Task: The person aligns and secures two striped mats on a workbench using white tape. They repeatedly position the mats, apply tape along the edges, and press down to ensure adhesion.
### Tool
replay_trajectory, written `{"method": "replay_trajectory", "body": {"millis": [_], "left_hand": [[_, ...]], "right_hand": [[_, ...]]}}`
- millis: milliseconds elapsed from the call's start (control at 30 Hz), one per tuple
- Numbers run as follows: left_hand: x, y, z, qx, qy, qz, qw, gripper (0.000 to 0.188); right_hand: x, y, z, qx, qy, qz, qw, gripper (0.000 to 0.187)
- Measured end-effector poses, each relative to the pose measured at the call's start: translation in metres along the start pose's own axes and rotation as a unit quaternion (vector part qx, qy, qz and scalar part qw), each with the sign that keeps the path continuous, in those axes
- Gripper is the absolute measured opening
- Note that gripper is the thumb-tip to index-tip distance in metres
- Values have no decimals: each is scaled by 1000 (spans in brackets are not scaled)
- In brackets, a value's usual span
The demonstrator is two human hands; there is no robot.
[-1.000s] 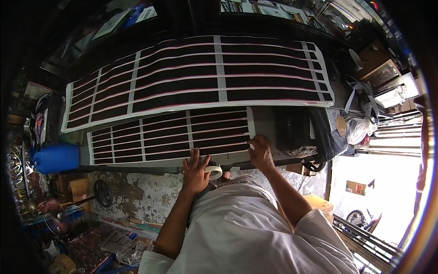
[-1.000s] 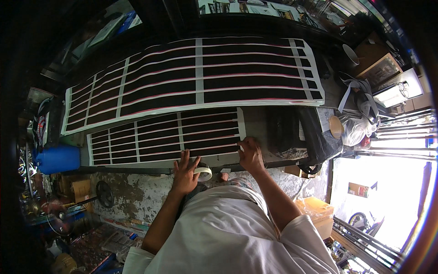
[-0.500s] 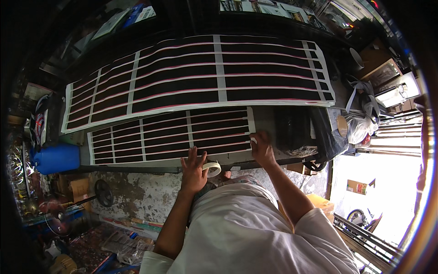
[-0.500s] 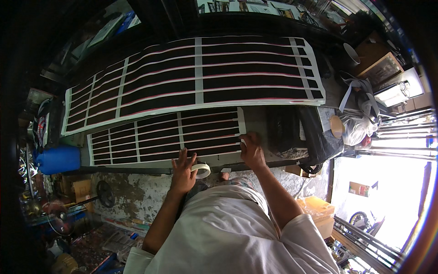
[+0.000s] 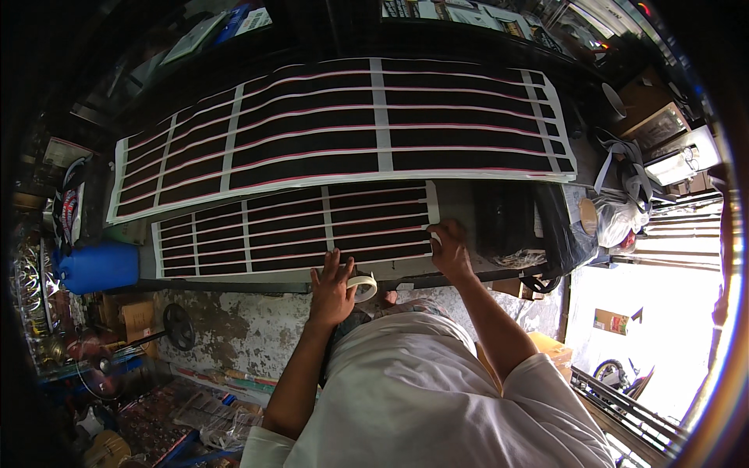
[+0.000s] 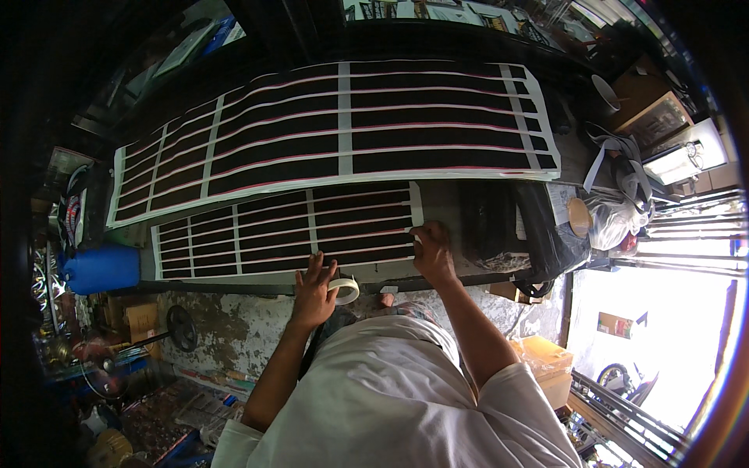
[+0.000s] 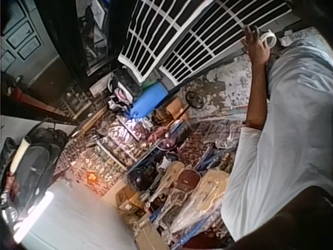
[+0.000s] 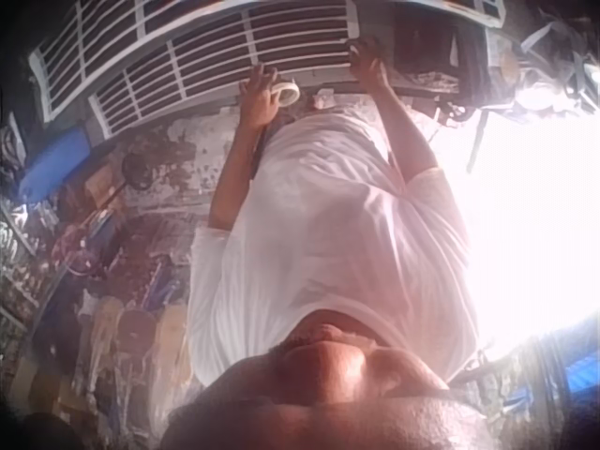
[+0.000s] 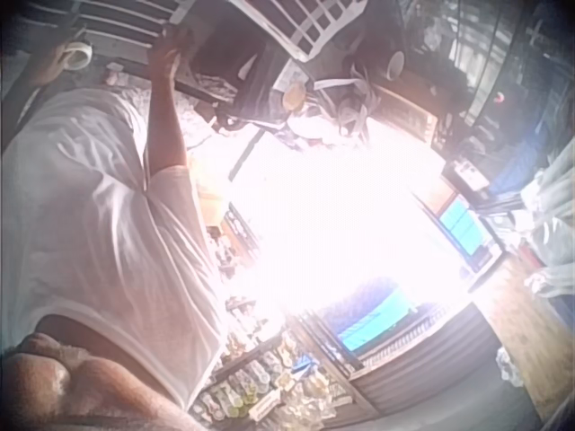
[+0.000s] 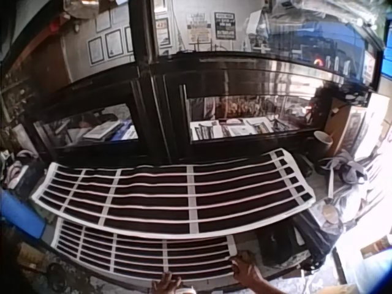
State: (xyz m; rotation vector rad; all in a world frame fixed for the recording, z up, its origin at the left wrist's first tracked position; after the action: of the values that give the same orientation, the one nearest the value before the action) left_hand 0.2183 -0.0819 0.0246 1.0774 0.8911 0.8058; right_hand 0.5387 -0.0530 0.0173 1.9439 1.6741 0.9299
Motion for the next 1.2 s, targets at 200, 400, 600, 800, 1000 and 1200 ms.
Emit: {"method": "replay_trajectory", "body": {"millis": [200, 400, 600, 800, 1000, 1200], "left_hand": [[0, -1, -1, 10, -9, 14, 1000, 77], [1, 0, -2, -16, 3, -9, 1000, 78], [-2, 2, 1, -6, 3, 5, 1000, 78], [-2, 0, -1, 0, 1, 5, 1000, 76], [-3, 0, -4, -16, 8, -13, 1000, 76], [-2, 0, -3, -8, 12, -15, 1000, 75]], "right_hand": [[0, -2, 2, -3, -6, -1, 1000, 40], [2, -1, 5, 10, -9, 14, 1000, 40], [27, -5, 6, 32, 22, 24, 999, 38], [35, -17, 13, 12, 36, 10, 999, 37], [33, -18, 18, 7, -4, -32, 999, 35], [33, -16, 16, 13, -17, -41, 999, 36]]}}
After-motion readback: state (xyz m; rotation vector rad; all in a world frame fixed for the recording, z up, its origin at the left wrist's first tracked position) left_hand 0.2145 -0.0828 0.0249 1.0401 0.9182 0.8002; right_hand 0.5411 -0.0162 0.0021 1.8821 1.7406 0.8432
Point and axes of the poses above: each hand's wrist, its own x-axis towards the middle knuckle, its own y-axis out of the back of the hand, z = x × y, the point moved 5 cm from there along x, towards the middle knuckle, and after that the axes turned 6 degrees about x, right-handed, at the moved point
